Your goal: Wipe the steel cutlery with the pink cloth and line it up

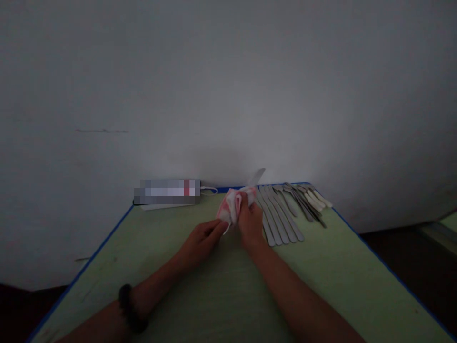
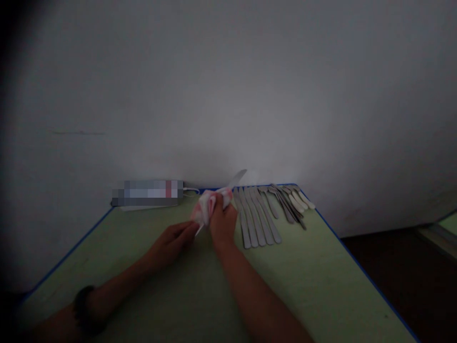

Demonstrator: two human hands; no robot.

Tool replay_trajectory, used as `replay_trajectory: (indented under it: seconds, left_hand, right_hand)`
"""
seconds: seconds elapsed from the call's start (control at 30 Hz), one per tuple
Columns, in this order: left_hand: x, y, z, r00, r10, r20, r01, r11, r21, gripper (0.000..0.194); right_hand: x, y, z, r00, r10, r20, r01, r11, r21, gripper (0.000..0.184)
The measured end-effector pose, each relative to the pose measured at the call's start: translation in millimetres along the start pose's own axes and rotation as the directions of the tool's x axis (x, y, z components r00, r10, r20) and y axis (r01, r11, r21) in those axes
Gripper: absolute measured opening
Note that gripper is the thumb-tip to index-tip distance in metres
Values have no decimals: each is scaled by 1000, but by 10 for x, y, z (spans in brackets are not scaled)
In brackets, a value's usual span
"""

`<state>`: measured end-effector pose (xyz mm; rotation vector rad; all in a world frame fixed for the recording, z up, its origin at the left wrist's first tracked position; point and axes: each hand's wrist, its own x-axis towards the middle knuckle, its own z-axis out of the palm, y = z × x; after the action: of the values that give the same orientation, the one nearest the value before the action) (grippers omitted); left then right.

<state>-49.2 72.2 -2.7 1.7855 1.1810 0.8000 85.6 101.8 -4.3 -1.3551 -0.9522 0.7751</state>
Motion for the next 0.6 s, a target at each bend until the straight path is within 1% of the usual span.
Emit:
replay_trajectory:
  seconds: [0.13, 0.17, 0.23, 0.3, 0.37, 0.43, 0.53, 0.6]
  left_hand:
    - [-76, 13, 47, 994, 8, 111, -8, 1000, 3, 39]
    - [-88, 13, 63, 991, 10, 135, -8, 1000, -19, 38]
    - [-89, 3, 95, 987, -11, 163, 27, 995, -99, 37]
    - [-60, -21, 119, 988, -54, 147, 84, 975, -206, 36]
    - [-11, -52, 129, 990, -99, 97, 123, 949, -291, 32]
    - [34, -76, 126, 991, -123, 56, 135, 939, -316, 30]
    - [62, -77, 107, 994, -105, 31, 110, 969, -222, 29]
    - [54, -58, 93, 997, -68, 22, 71, 989, -128, 28]
  right_hand:
    - [297, -9, -215, 987, 46, -151, -32, 996, 89, 52]
    - [332, -17, -244, 984, 46, -175, -28, 994, 106, 53]
    - [321, -26, -243, 982, 38, -183, -17, 993, 115, 53]
    - [207, -25, -168, 989, 17, -146, -2, 995, 101, 52]
    - [32, -18, -51, 997, -19, -80, 25, 996, 81, 50]
    - [-140, -15, 61, 999, -47, -12, 48, 996, 72, 45]
    - [-268, -25, 144, 997, -61, 38, 58, 995, 86, 41]
    - [-235, -36, 131, 997, -67, 31, 64, 996, 64, 41]
